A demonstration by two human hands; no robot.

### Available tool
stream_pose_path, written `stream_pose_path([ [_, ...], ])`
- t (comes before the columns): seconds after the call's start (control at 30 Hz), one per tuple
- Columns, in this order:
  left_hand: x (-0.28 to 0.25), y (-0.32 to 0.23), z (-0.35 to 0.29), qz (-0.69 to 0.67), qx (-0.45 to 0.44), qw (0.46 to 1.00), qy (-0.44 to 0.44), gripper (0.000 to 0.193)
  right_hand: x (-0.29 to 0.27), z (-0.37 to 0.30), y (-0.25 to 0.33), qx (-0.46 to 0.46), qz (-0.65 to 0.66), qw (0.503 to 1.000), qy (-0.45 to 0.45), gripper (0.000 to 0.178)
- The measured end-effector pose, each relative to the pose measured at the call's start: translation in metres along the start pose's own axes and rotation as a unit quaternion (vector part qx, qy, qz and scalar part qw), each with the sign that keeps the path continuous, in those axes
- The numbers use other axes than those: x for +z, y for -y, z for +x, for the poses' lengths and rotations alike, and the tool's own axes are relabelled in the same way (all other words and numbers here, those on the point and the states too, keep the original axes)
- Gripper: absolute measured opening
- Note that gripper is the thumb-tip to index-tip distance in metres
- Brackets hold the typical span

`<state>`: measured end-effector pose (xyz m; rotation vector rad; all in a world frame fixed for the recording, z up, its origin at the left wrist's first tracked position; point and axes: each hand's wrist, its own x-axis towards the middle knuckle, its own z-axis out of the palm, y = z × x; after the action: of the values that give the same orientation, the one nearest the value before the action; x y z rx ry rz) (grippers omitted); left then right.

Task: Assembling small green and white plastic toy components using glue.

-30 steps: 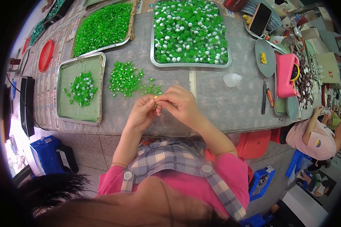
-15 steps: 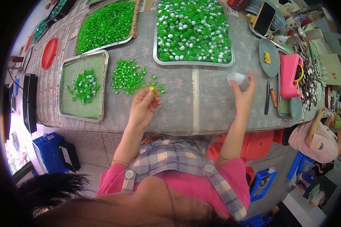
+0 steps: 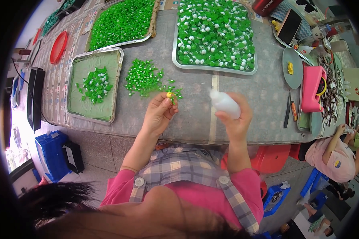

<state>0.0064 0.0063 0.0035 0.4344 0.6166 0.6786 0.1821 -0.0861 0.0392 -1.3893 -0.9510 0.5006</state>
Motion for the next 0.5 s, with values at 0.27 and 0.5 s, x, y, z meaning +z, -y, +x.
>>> stream_pose_path([
  [0.27,-0.006,0.001,-0.002,-0.022,0.01,1.0,0.016,0.003,0.025,0.001,0.008,-0.033,0.088,0.995,-0.03,0.041],
  [0.5,-0.003,0.0,-0.003,-0.013,-0.002,1.0,0.005,0.003,0.032,-0.001,0.009,-0.078,0.002,0.997,-0.015,0.044],
])
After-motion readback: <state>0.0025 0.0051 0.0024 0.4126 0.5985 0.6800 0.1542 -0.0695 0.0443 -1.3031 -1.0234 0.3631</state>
